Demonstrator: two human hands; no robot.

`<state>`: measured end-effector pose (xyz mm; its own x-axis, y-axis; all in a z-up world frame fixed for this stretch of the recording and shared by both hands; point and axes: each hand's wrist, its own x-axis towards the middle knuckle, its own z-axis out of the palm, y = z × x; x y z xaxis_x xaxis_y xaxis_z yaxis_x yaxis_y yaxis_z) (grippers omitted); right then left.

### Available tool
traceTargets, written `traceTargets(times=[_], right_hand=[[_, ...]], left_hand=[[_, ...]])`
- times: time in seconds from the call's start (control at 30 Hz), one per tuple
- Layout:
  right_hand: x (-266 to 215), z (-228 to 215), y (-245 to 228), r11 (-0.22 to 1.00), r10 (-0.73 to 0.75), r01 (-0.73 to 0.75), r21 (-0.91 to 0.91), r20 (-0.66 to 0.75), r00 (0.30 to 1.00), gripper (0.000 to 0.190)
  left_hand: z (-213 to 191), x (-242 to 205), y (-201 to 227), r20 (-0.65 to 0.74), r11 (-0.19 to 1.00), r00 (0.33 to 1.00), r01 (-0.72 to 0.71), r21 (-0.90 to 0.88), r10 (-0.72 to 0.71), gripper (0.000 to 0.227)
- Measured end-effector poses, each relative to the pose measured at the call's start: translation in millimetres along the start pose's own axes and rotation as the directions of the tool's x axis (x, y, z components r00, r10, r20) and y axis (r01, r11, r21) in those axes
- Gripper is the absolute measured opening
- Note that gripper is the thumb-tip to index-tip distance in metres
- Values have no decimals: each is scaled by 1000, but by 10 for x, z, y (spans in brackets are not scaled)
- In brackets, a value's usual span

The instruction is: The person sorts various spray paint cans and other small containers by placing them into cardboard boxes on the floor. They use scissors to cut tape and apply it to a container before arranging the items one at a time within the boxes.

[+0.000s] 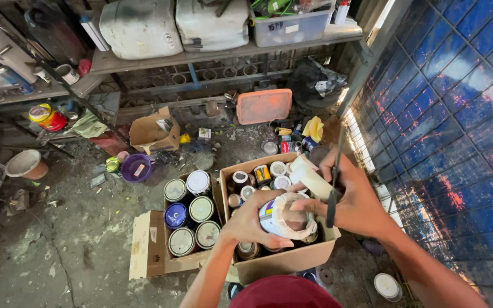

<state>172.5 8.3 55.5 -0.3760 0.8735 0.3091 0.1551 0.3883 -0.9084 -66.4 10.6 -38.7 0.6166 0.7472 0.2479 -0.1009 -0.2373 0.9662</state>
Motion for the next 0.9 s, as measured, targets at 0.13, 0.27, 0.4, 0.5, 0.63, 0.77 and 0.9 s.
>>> traceTargets(times=[0.13,0.27,0.4,0.5,0.63,0.77,0.9], right_hand=[[51,3,102,1000,-18,18,25,20,1000,53],[103,-60,227,999,22,-24,38,48,999,53],[165,-80,287,998,-64,64,7,79,995,51],[206,-132,263,999,49,-52,16,146,988,55],[147,-216,219,986,48,-83,145,229,972,53],[152,-311,202,995,-6,27,-100,212,977,53],[125,-263,253,993,-101,111,-39,196,975,51]], left_hand=[[-9,101,-67,37,995,995,-92,28,91,91],[-45,118,-147,94,987,990,-112,116,101,99],[10,130,-219,69,999,998,4,41,-7,73],[1,158,-190,72,997,997,-27,74,22,75],[42,90,-80,69,992,998,-14,123,6,87],[42,129,-3,82,990,994,-87,113,78,96],[71,121,-91,74,999,997,24,44,-27,101]])
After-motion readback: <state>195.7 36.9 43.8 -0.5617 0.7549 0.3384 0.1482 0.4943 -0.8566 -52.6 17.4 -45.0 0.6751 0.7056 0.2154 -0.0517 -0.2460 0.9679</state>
